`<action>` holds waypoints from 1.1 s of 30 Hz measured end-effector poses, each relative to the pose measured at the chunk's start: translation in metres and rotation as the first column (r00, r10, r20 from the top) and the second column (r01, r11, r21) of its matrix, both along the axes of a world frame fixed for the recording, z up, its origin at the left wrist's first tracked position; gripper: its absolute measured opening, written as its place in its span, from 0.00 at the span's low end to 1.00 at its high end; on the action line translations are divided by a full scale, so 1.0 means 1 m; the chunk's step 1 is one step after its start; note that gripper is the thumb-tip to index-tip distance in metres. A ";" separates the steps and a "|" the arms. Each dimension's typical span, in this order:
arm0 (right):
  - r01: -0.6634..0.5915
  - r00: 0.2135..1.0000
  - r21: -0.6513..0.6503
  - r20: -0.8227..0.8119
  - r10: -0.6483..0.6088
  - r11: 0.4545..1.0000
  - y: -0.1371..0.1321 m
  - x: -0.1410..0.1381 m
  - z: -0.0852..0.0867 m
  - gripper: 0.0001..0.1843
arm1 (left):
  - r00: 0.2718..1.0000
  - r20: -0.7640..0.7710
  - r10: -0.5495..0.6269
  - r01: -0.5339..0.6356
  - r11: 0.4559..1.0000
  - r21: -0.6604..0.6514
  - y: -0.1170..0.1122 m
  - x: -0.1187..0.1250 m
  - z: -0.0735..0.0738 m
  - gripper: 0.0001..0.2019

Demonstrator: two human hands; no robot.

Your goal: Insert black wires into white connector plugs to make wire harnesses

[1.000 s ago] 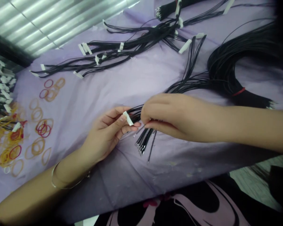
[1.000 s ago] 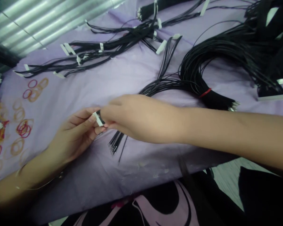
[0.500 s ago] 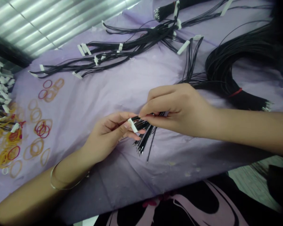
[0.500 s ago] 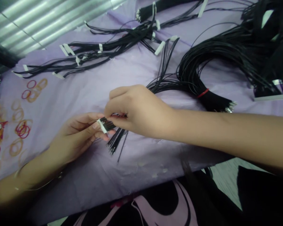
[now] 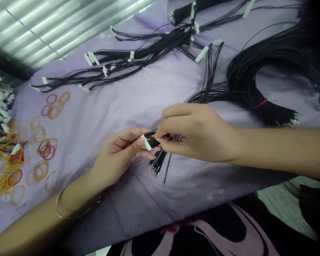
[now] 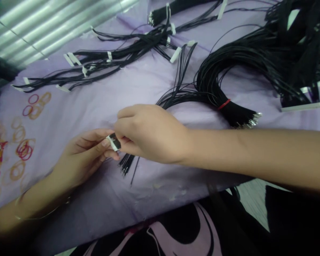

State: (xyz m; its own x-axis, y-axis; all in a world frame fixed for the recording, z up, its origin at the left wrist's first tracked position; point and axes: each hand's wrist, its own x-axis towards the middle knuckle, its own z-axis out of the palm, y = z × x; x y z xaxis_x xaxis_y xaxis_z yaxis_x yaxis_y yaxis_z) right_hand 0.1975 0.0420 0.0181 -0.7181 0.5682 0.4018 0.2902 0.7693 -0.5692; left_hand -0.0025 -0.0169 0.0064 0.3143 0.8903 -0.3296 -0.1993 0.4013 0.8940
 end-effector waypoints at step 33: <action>-0.338 0.859 -0.112 0.369 0.355 0.935 0.007 0.002 -0.002 0.05 | 0.944 0.096 0.317 -0.309 0.947 -0.089 0.008 0.002 0.002 0.06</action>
State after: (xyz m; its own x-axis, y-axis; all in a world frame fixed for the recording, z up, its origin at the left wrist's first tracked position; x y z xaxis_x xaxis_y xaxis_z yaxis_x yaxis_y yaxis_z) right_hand 0.1995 0.0487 0.0158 -0.9633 0.2649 0.0424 0.2083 0.8381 -0.5042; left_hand -0.0001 -0.0092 0.0084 0.0611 0.9247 -0.3758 -0.4187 0.3655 0.8313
